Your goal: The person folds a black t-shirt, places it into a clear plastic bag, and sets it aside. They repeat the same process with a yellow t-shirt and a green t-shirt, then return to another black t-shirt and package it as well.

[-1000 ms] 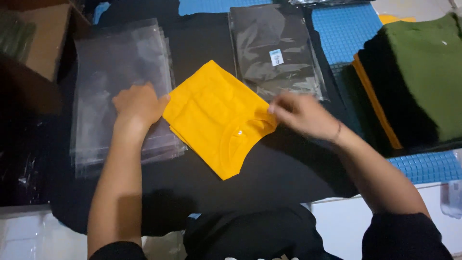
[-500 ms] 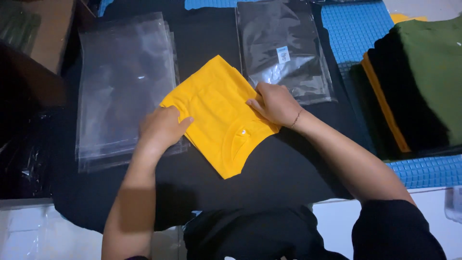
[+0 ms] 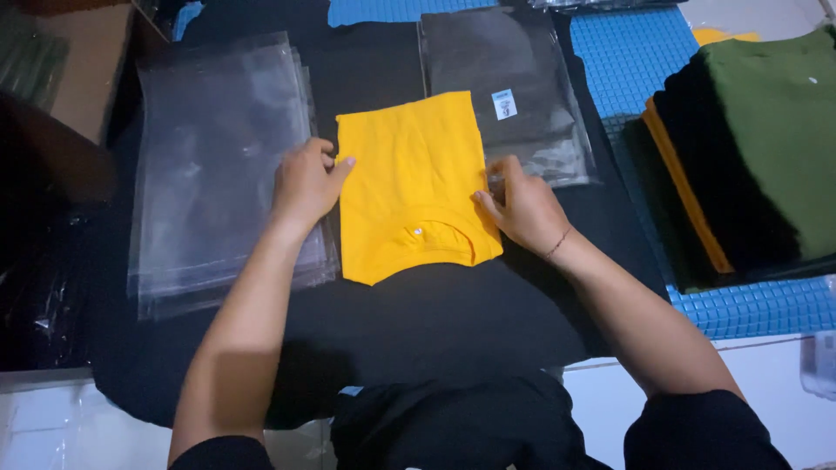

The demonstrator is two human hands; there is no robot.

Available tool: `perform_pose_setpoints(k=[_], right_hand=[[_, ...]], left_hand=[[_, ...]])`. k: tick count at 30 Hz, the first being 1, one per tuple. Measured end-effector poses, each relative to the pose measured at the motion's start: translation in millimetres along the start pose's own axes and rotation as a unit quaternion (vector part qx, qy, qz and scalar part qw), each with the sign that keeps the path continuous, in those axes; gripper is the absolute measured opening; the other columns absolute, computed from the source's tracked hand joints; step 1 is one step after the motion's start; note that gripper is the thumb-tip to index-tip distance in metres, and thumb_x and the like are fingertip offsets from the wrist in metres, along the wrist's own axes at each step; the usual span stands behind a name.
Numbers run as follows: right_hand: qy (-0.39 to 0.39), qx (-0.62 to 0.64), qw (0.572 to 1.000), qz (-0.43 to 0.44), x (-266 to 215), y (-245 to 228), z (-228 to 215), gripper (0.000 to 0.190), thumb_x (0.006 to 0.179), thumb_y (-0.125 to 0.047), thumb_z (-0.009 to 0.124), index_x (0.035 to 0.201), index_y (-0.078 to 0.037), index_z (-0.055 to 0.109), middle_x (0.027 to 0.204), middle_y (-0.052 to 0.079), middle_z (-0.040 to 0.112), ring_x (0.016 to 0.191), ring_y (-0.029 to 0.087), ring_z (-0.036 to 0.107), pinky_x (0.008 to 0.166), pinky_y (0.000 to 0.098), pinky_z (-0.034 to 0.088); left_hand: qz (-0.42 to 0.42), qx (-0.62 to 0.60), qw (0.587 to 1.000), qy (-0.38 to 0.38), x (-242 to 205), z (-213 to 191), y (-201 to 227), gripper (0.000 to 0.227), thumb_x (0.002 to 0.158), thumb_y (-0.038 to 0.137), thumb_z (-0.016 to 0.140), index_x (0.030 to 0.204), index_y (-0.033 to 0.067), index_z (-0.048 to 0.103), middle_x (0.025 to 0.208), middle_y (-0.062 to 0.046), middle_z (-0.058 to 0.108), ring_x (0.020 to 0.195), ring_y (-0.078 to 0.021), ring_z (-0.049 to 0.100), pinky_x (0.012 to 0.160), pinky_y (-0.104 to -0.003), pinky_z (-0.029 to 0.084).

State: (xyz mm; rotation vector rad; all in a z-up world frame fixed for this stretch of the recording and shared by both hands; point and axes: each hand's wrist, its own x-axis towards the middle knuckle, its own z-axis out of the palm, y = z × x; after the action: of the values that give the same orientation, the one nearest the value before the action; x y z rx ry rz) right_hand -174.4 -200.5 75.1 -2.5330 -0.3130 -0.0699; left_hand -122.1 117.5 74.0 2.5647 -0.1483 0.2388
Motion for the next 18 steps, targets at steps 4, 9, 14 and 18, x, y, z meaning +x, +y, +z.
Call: perform_pose_setpoints(k=[4,9,14,18], right_hand=[[0.000,-0.019,0.999,0.031,2,-13,-5,0.028,0.100,-0.025,0.072,0.112,-0.001,0.065,0.085,0.018,0.077,0.072,0.032,0.076,0.058,0.0374,0.059],[-0.033,-0.056,0.997,0.050,1,-20,-1,0.031,0.098,-0.027,0.072,0.114,0.001,0.071,0.094,0.020,0.078,0.082,0.036,0.077,0.066,0.0399,0.062],[-0.029,-0.041,0.996,0.071,2,-17,-5,0.030,0.098,-0.025,0.074,0.116,-0.002,0.071,0.100,0.019,0.077,0.086,0.035,0.077,0.071,0.0394,0.062],[-0.027,-0.026,0.995,0.092,1,-22,-10,0.030,0.096,-0.021,0.076,0.118,-0.002,0.069,0.101,0.021,0.076,0.087,0.035,0.076,0.073,0.0401,0.063]], left_hand=[[-0.061,0.011,0.997,-0.050,-12,-14,31,0.043,0.096,0.037,0.073,0.119,0.0007,0.072,0.097,-0.014,0.076,0.093,-0.0323,0.075,0.073,-0.043,0.062],[-0.059,0.006,0.998,-0.035,-2,-2,22,0.031,0.093,0.023,0.075,0.115,0.0011,0.074,0.096,-0.015,0.076,0.094,-0.0368,0.074,0.076,-0.046,0.061],[-0.035,-0.059,0.998,0.012,-7,-12,39,0.024,0.099,0.015,0.068,0.117,0.0000,0.073,0.097,-0.016,0.076,0.096,-0.0370,0.073,0.078,-0.045,0.060],[-0.069,-0.085,0.994,-0.018,-5,6,15,0.025,0.097,0.017,0.068,0.113,-0.0002,0.075,0.098,-0.016,0.077,0.098,-0.0373,0.073,0.076,-0.046,0.060]])
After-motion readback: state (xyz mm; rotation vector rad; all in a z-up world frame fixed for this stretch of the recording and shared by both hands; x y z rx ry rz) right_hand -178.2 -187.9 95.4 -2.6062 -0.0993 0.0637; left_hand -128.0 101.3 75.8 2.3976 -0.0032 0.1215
